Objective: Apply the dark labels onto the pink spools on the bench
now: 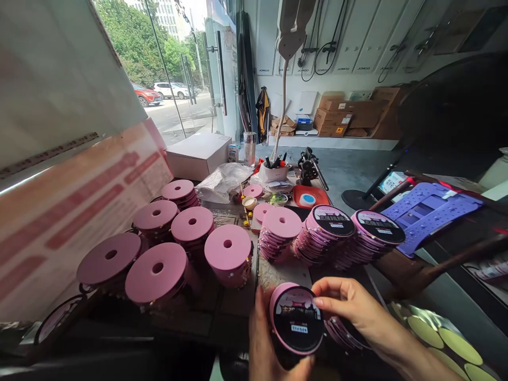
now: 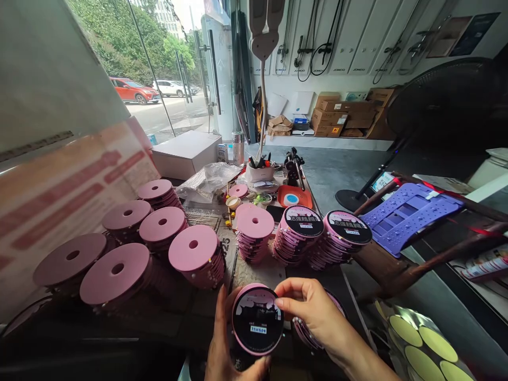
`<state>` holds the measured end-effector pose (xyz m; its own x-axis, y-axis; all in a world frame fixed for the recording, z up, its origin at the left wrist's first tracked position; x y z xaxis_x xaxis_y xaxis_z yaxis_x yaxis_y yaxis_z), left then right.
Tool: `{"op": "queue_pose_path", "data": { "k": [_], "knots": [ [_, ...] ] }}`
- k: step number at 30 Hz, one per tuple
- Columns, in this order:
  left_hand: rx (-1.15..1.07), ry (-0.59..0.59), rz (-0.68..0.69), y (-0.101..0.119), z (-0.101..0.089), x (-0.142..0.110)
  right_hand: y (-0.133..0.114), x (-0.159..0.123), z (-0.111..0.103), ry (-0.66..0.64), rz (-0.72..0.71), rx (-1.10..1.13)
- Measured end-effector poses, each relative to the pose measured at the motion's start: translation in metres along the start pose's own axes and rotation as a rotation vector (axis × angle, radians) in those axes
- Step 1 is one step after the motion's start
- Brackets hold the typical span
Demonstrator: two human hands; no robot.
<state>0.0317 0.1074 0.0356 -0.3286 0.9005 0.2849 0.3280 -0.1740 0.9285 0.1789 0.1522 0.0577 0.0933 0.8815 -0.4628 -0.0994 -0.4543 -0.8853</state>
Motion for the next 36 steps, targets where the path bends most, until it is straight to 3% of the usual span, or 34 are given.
{"op": "queue_pose_path", "data": {
  "k": [4,9,19,26,36],
  "knots": [
    [-0.127,0.039,-0.124,-0.004,-0.003,0.0,-0.005,-0.001,0.001,-0.011,0.01,-0.012],
    [-0.158,0.04,-0.132,-0.009,-0.003,-0.002,-0.003,-0.001,0.003,-0.041,0.053,0.016],
    [-0.078,-0.036,-0.12,-0.01,-0.003,0.0,-0.006,0.001,0.003,-0.026,-0.025,-0.064],
    [-0.173,-0.184,-0.146,-0.016,-0.001,-0.005,-0.003,0.0,0.0,-0.023,-0.037,-0.06],
    [-0.138,-0.157,-0.111,-0.004,-0.004,-0.002,-0.002,0.002,0.0,-0.002,-0.02,-0.049]
  ]
}}
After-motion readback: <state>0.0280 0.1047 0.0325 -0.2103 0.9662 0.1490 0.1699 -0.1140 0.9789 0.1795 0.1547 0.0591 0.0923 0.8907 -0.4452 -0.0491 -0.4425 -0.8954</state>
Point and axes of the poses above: each hand's wrist, its own x-axis towards the middle knuckle, its own z-axis out of the palm, y = z × x, the point moved 8 cm from there along x, towards the middle knuckle, and after that the axes turned 11 degrees about y, right-handed, at the moved point
